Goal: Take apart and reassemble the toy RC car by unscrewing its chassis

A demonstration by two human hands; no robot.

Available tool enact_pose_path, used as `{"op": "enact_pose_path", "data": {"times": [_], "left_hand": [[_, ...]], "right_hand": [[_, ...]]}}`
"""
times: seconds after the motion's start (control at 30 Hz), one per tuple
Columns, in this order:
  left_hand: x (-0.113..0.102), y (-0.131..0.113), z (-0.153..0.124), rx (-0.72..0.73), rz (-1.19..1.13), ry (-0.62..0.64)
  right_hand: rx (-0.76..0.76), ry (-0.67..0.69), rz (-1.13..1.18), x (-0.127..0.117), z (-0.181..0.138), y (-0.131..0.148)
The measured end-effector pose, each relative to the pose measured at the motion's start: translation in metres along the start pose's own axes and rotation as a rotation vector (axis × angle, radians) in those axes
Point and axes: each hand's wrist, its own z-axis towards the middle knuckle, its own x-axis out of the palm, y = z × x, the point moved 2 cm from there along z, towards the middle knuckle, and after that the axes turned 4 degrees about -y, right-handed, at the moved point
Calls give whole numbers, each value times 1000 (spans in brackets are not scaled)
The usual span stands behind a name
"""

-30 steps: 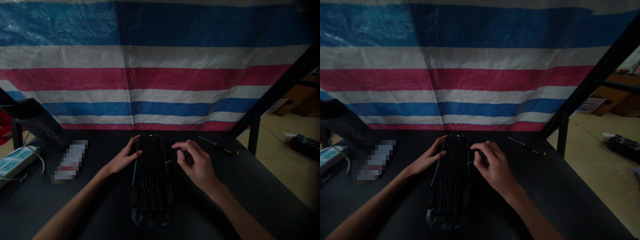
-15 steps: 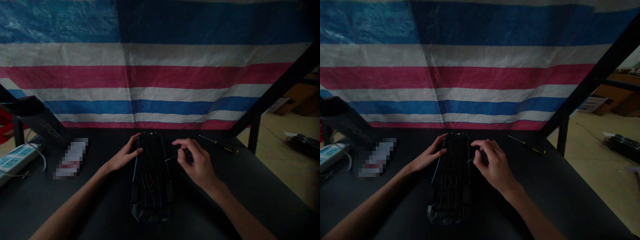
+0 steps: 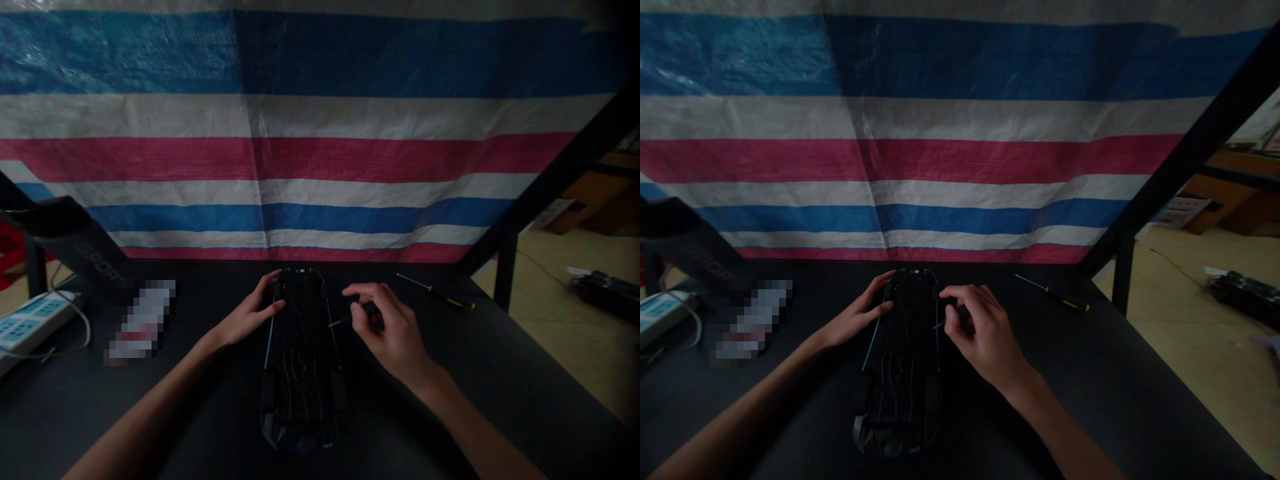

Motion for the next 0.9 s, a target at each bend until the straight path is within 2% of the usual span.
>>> {"op": "enact_pose_path", "data": {"times": [0.9], "left_hand": [[0, -4, 0, -9, -10, 0]], "right_hand": [[-48, 33, -17, -2, 2, -3]]}}
